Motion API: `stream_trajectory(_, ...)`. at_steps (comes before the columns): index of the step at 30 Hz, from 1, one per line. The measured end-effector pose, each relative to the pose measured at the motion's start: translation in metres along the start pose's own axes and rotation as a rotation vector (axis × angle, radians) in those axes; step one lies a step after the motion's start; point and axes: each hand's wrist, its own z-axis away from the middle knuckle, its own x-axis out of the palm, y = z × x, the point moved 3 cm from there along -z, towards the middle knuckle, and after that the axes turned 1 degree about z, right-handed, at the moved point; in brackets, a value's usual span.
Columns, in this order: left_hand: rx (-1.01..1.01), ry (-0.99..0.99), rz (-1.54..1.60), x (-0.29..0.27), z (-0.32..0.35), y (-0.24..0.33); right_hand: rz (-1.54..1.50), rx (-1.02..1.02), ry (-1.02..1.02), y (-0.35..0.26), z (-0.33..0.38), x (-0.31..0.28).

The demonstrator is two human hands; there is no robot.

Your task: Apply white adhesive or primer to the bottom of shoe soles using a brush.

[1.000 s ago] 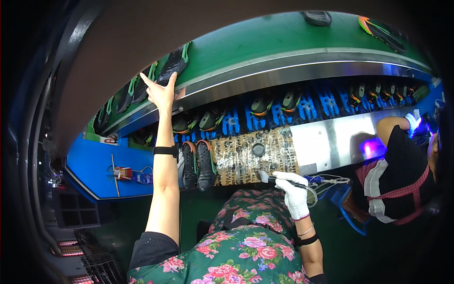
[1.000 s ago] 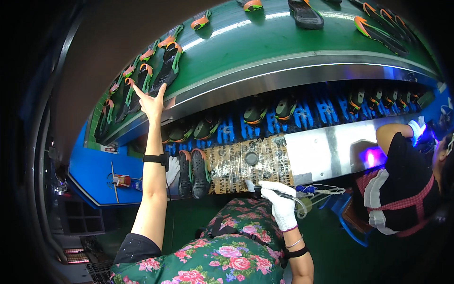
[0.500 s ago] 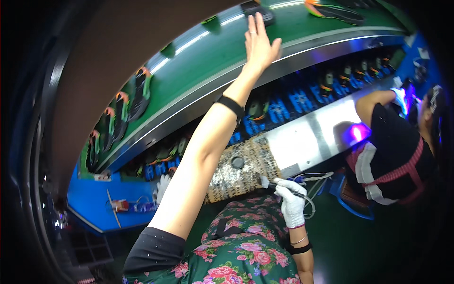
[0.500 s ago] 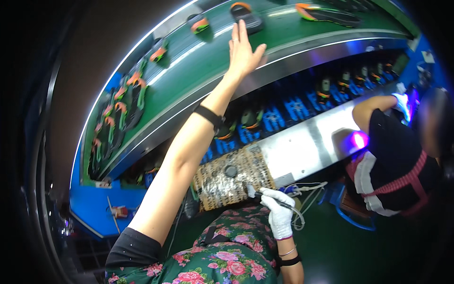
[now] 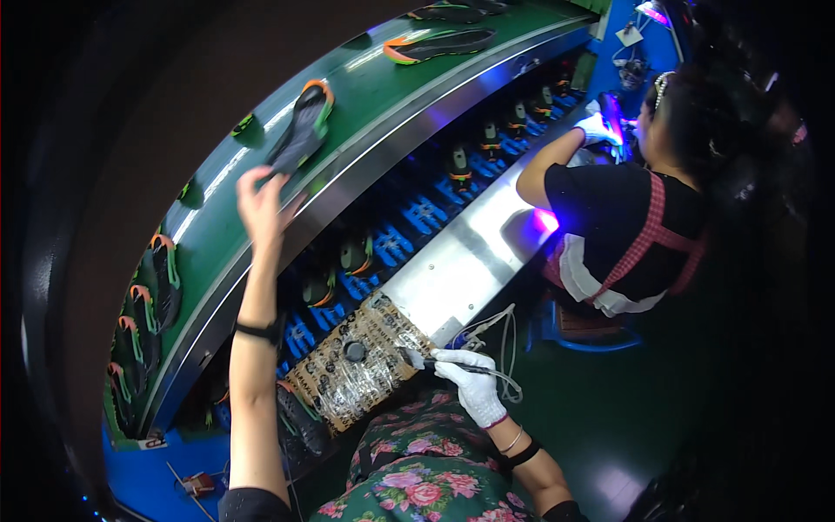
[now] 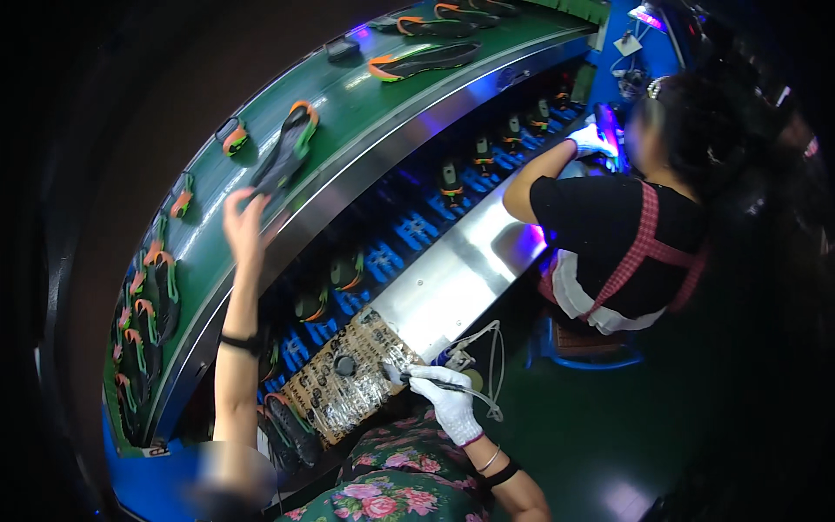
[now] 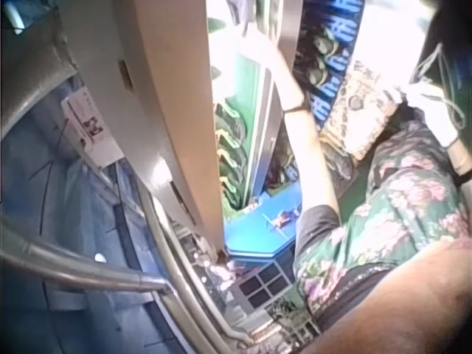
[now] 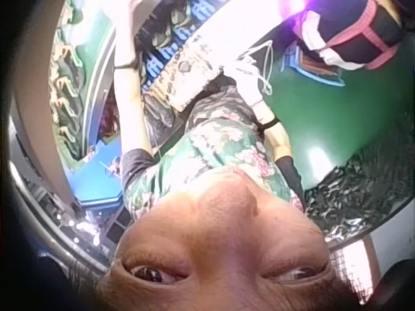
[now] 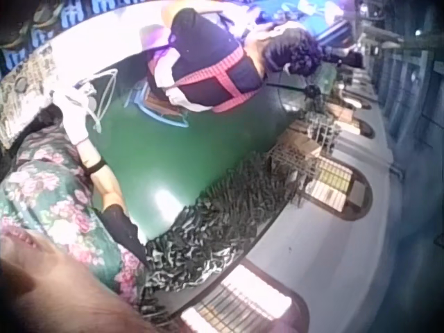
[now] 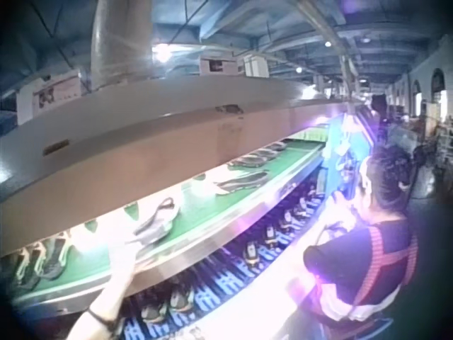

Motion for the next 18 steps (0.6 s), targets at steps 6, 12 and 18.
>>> stream_trajectory(6,0.523,0.357,-0.467,-0.157,0.099,0.083,-0.054,-0.1,-0.12,-0.047,-0.013,0.027)
stream_trajectory(12,0.188,0.491,-0.046,-0.21,0.165,0.117,-0.053,-0.149,-0.251,-0.1,-0.01,0.072)
stream_trajectory(18,-0.456,-0.027,-0.09,-0.156,0.223,0.036,0.127,-0.198,-0.53,-0.114,0.014,0.133)
